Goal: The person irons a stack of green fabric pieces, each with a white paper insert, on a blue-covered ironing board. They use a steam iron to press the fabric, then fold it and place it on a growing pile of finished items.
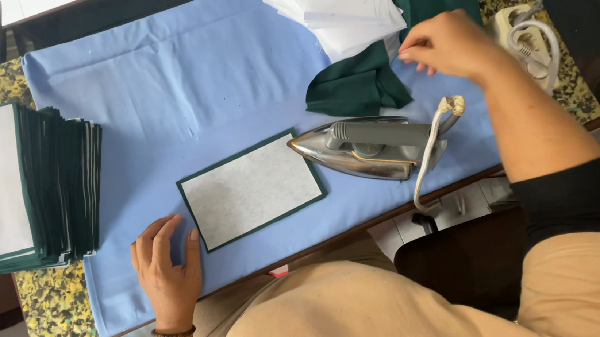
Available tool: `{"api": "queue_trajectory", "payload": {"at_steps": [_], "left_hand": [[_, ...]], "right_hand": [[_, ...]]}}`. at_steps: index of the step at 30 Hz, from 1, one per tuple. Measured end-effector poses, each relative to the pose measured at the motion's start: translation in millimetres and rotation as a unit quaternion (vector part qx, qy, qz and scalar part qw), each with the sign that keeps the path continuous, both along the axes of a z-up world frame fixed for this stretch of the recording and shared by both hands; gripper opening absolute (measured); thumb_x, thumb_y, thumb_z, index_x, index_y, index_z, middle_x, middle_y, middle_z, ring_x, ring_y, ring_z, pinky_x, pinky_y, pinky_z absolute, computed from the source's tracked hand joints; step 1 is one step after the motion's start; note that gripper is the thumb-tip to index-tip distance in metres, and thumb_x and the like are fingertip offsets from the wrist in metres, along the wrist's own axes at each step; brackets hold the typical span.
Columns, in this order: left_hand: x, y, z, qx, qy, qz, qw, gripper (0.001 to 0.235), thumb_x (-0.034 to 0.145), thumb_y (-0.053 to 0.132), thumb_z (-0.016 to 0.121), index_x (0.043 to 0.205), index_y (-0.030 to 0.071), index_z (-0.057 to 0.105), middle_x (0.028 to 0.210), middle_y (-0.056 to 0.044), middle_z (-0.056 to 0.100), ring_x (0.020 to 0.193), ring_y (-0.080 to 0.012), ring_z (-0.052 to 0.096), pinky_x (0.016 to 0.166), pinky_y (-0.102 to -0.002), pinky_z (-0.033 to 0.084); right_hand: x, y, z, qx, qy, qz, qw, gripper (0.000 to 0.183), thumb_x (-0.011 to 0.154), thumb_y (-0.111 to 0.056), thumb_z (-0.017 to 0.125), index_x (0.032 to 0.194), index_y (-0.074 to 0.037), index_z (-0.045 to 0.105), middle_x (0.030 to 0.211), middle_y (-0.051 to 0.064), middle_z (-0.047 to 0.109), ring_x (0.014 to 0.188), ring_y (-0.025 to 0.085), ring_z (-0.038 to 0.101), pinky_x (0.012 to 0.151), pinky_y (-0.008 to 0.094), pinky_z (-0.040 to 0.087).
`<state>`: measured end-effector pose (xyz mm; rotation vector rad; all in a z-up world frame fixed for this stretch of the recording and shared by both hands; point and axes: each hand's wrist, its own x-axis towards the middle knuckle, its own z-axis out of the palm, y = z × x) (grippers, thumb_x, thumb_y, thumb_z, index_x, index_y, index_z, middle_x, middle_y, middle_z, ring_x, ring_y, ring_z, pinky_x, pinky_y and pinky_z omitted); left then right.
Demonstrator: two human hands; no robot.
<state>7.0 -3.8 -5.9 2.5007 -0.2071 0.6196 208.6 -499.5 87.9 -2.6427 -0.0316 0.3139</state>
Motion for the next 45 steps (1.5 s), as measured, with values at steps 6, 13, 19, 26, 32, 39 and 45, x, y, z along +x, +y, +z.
{"api": "queue_trajectory", "payload": {"at_steps": [6, 13, 19, 26, 32, 39, 45], "left_hand": [[0, 1, 3, -0.04, 0.04, 0.019, 0.998, 0.027, 0.101, 0.013, 0.069, 0.127, 0.006, 0.066, 0.129, -0.012, 0.063, 0.118, -0.03, 0.059, 0.102, -0.044, 0.045], [8, -2, 25, -0.221, 0.102, 0.037, 0.969, 0.024, 0.102, 0.01, 0.066, 0.126, 0.008, 0.065, 0.131, -0.013, 0.059, 0.113, -0.0245, 0.06, 0.1, -0.036, 0.048], [37, -42, 64, -0.327, 0.097, -0.091, 0.936, 0.018, 0.1, 0.011, 0.065, 0.116, 0.003, 0.066, 0.122, -0.013, 0.065, 0.121, -0.0237, 0.062, 0.103, -0.033, 0.051], [52, -100, 105, -0.327, 0.069, -0.294, 0.895, 0.017, 0.102, 0.017, 0.062, 0.115, 0.007, 0.067, 0.122, -0.012, 0.068, 0.117, -0.026, 0.067, 0.107, -0.039, 0.053], [62, -94, 89, -0.316, 0.035, -0.272, 0.908, 0.083, 0.092, 0.035, 0.08, 0.154, 0.009, 0.031, 0.164, -0.019, 0.034, 0.157, -0.0345, 0.035, 0.132, -0.05, 0.034], [65, -29, 76, -0.304, 0.224, -0.353, 0.856, 0.011, 0.095, 0.004, 0.072, 0.1, 0.013, 0.067, 0.097, 0.0, 0.067, 0.092, -0.0114, 0.068, 0.092, -0.026, 0.057], [74, -28, 79, -0.329, 0.209, -0.354, 0.85, 0.048, 0.1, 0.021, 0.068, 0.137, 0.011, 0.04, 0.147, -0.014, 0.056, 0.141, -0.0257, 0.054, 0.122, -0.043, 0.042]], "right_hand": [[28, 5, -69, -0.065, -0.035, 0.027, 0.997, 0.033, 0.1, -0.036, 0.074, 0.085, -0.007, 0.07, 0.068, 0.009, 0.07, 0.063, 0.027, 0.067, 0.067, 0.038, 0.05], [30, -10, -25, 0.127, -0.032, 0.099, 0.986, 0.026, 0.091, -0.015, 0.082, 0.085, -0.008, 0.057, 0.088, 0.0, 0.051, 0.078, 0.013, 0.045, 0.075, 0.027, 0.037], [-18, 53, 91, 0.189, -0.011, 0.107, 0.976, 0.014, 0.096, -0.008, 0.077, 0.099, -0.004, 0.063, 0.079, 0.006, 0.067, 0.076, 0.012, 0.063, 0.071, 0.025, 0.049], [-65, 124, 131, 0.32, 0.012, 0.15, 0.935, 0.024, 0.102, -0.005, 0.062, 0.124, -0.009, 0.053, 0.06, 0.002, 0.052, 0.057, 0.006, 0.047, 0.057, 0.02, 0.04], [-83, 132, 102, 0.372, -0.003, 0.158, 0.914, 0.033, 0.098, 0.001, 0.065, 0.13, 0.006, 0.06, 0.084, 0.008, 0.068, 0.086, 0.009, 0.062, 0.082, 0.023, 0.054], [-83, 136, 87, 0.446, -0.029, 0.062, 0.892, 0.018, 0.097, 0.003, 0.069, 0.114, 0.0, 0.064, 0.095, 0.009, 0.069, 0.088, 0.014, 0.069, 0.081, 0.024, 0.06], [-73, 156, 54, 0.438, 0.016, 0.107, 0.893, 0.021, 0.096, 0.0, 0.069, 0.116, 0.002, 0.065, 0.098, 0.011, 0.071, 0.093, 0.015, 0.069, 0.083, 0.025, 0.059]]}}
